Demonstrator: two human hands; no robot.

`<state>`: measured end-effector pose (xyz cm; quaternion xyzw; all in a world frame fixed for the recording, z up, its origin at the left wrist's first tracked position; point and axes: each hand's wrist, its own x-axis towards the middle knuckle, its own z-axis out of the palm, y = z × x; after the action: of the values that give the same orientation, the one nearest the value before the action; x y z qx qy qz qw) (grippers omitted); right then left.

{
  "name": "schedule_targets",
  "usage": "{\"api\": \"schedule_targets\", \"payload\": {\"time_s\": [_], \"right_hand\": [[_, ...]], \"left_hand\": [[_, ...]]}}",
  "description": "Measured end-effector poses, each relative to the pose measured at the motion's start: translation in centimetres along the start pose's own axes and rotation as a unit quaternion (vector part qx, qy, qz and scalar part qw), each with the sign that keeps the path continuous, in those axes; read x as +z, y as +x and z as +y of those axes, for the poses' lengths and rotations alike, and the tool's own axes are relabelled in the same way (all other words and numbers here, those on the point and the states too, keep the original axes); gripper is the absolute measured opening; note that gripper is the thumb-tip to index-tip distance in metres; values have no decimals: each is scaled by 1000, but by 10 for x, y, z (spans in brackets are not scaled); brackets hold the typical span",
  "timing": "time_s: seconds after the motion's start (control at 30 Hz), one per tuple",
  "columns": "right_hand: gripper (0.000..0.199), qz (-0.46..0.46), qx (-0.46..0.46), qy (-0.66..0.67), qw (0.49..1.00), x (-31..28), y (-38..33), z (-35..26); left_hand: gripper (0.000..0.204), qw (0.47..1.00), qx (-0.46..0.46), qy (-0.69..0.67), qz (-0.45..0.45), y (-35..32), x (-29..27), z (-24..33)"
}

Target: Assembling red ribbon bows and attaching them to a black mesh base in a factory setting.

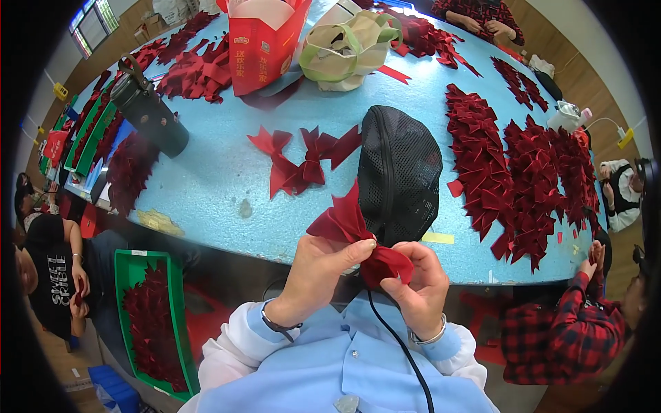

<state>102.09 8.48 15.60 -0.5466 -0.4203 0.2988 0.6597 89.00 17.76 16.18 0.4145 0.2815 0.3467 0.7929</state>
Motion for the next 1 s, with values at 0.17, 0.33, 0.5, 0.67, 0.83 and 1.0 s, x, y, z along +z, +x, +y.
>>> {"api": "schedule_targets", "payload": {"time_s": [0.17,0.33,0.5,0.67,0.83,1.0], "right_hand": [[13,25,-40,-53,998,-13,6,9],[12,44,74,43,995,-13,11,15],[11,23,182,184,966,-16,17,13],[14,-6,234,239,942,-22,22,4],[18,-26,200,184,962,-20,17,-1],[23,-46,219,206,953,-25,18,1]], "left_hand": [[18,999,-23,5,-41,0,6,-4],[17,999,-13,-32,-33,3,5,-11],[19,994,-57,-94,-25,5,8,-11],[17,992,-56,-111,-12,7,5,-14],[16,998,-16,-64,-9,5,6,-9],[16,998,-23,-54,5,6,6,-10]]}}
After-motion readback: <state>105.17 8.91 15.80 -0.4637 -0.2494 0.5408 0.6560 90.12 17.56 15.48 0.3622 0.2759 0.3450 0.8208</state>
